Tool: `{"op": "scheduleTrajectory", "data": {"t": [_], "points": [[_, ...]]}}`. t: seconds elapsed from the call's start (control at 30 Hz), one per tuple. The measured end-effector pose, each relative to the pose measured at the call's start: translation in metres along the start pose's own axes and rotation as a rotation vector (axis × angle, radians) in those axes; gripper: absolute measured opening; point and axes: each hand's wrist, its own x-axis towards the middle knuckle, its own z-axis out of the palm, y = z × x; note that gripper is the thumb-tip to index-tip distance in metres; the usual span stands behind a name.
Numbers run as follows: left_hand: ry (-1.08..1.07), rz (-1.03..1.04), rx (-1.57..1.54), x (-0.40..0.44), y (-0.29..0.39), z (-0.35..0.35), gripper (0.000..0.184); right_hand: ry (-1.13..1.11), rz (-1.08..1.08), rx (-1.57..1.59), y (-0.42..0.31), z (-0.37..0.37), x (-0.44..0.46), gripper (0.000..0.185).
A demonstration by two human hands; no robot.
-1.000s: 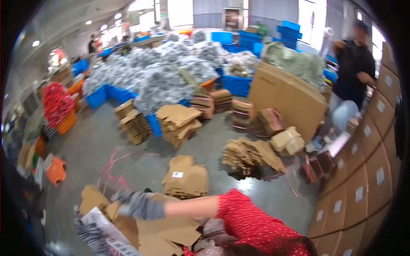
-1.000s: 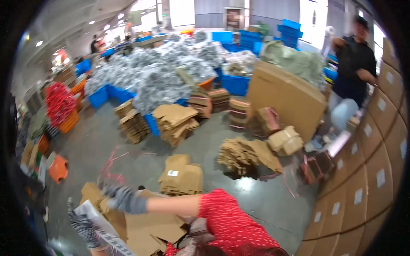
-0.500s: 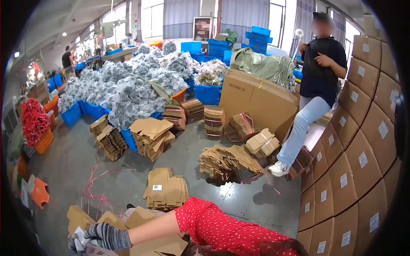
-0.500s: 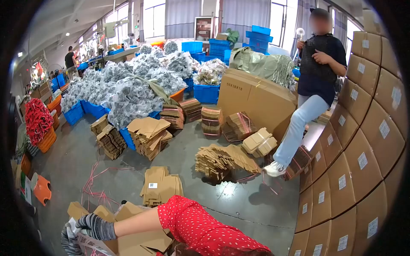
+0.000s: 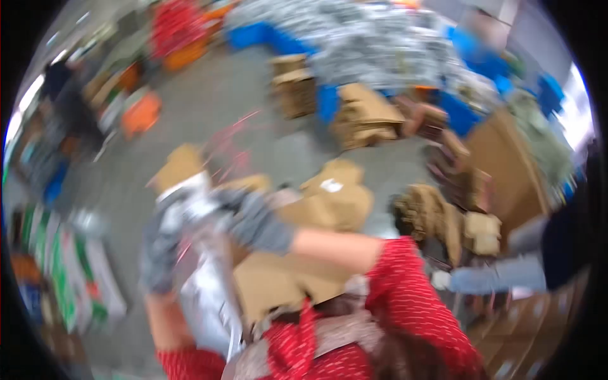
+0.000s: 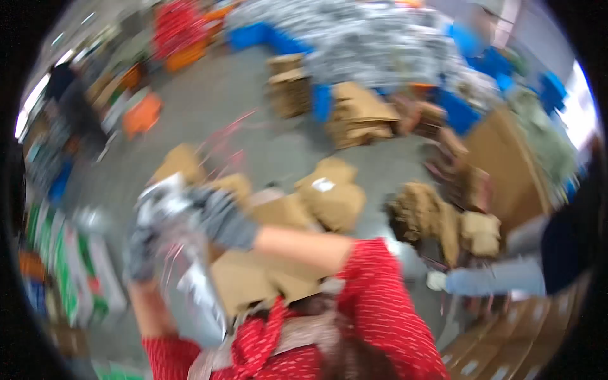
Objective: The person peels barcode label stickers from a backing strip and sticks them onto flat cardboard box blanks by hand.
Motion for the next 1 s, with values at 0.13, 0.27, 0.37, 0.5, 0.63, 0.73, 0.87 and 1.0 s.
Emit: {"op": "scheduleTrajectory", "data": {"t": [0.13,0.27,0.37,0.5,0.63,0.73,0.87,1.0], "points": [[-0.073,0.002,0.07,0.012,0.004,-0.003,0.039,-0.11,0.325,0.152,-0.058,-0.026,0.023,0.029],[-0.02,-0.139,-0.041,0.01,0.006,-0.001,0.039,-0.118,0.357,0.177,-0.051,-0.026,0.016,0.031],[-0.026,-0.15,-0.078,0.01,0.002,-0.002,0.039,-0.115,0.308,0.093,-0.049,-0.025,0.017,0.029],[-0.063,-0.113,-0.151,0.008,-0.002,-0.002,0.039,-0.032,0.431,0.33,-0.044,-0.02,0.019,0.028],[-0.106,-0.109,-0.198,0.005,0.0,-0.002,0.038,-0.072,0.506,0.286,-0.06,-0.019,0.024,0.022],[-0.163,-0.06,-0.218,0.005,-0.029,-0.006,0.036,-0.107,0.107,-0.011,-0.044,-0.025,0.02,0.02],[-0.139,-0.098,0.053,0.003,-0.015,-0.009,0.035,-0.101,0.22,0.049,-0.039,-0.017,0.015,0.02],[-0.046,-0.204,-0.007,0.004,-0.007,0.0,0.033,-0.107,0.212,0.008,-0.018,-0.02,0.011,0.022]]}}
